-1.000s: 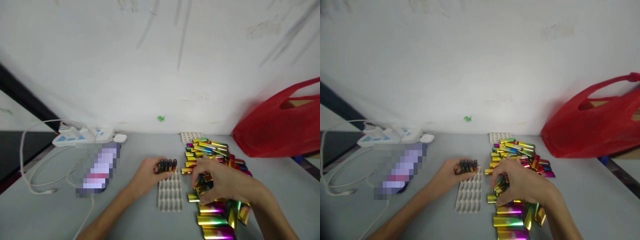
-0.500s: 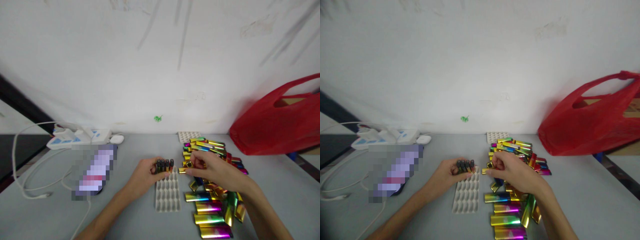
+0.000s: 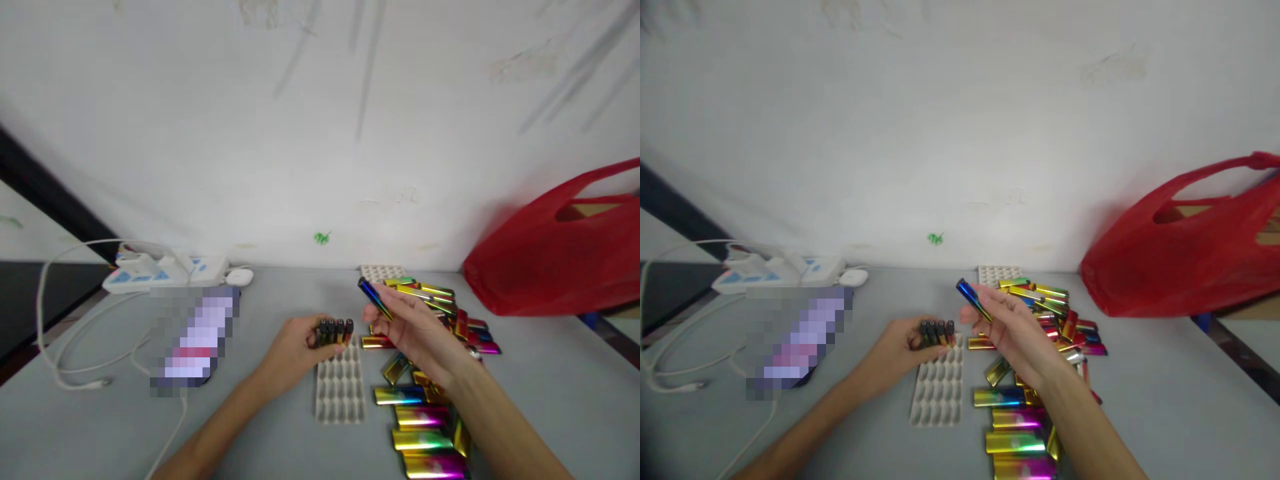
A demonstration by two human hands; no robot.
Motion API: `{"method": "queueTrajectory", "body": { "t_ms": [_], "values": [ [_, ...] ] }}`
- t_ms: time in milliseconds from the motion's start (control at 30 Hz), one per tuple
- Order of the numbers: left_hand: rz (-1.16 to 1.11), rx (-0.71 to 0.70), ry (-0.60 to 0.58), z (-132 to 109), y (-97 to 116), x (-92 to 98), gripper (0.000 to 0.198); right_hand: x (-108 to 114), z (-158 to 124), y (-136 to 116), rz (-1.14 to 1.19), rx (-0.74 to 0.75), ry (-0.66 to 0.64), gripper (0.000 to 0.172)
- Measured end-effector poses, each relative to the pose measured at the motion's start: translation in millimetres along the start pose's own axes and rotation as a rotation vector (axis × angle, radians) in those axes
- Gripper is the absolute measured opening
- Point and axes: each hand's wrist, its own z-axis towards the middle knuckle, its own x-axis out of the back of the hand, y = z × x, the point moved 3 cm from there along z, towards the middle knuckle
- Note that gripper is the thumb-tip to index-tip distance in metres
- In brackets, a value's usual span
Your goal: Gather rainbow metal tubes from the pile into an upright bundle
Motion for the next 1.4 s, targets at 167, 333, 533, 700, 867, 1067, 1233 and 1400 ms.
{"method": "queueTrajectory", "body": {
  "t_ms": [167, 333, 533, 700, 867, 1067, 1233, 1400],
  "values": [
    [0.018, 0.000, 0.011, 0.6, 0.1, 0.6, 0.030, -5.4, 1.1, 12.0, 0.102, -0.078, -0.005, 0.032],
    [0.011, -0.003, 0.005, -0.3, -1.0, 0.1, 0.031, -11.2, -3.2, 11.8, 0.114, -0.090, -0.065, 0.030],
    [-0.006, 0.013, 0.000, -0.2, -2.8, -0.1, 0.035, -7.8, -7.4, 15.1, 0.129, -0.067, -0.042, 0.022],
    [-0.010, 0.013, -0.015, -0.1, -2.1, -0.4, 0.038, -1.7, -9.6, 18.0, 0.159, -0.085, -0.024, 0.019],
    [-0.001, 0.001, -0.010, -0.4, -2.0, -0.2, 0.040, -7.1, -8.1, 18.9, 0.270, -0.133, -0.126, 0.043],
    [0.015, -0.004, 0.001, -0.3, -0.9, 0.0, 0.040, -13.5, -3.4, 26.7, 0.205, -0.124, -0.172, 0.063],
    [0.030, 0.004, 0.000, 0.1, -2.6, 0.2, 0.038, -12.7, -3.6, 36.5, 0.197, -0.172, -0.175, 0.064],
    [0.049, -0.005, 0.007, 0.1, -2.2, 0.5, 0.039, -15.4, -5.4, 41.3, 0.224, -0.142, -0.156, 0.061]
  ]
}}
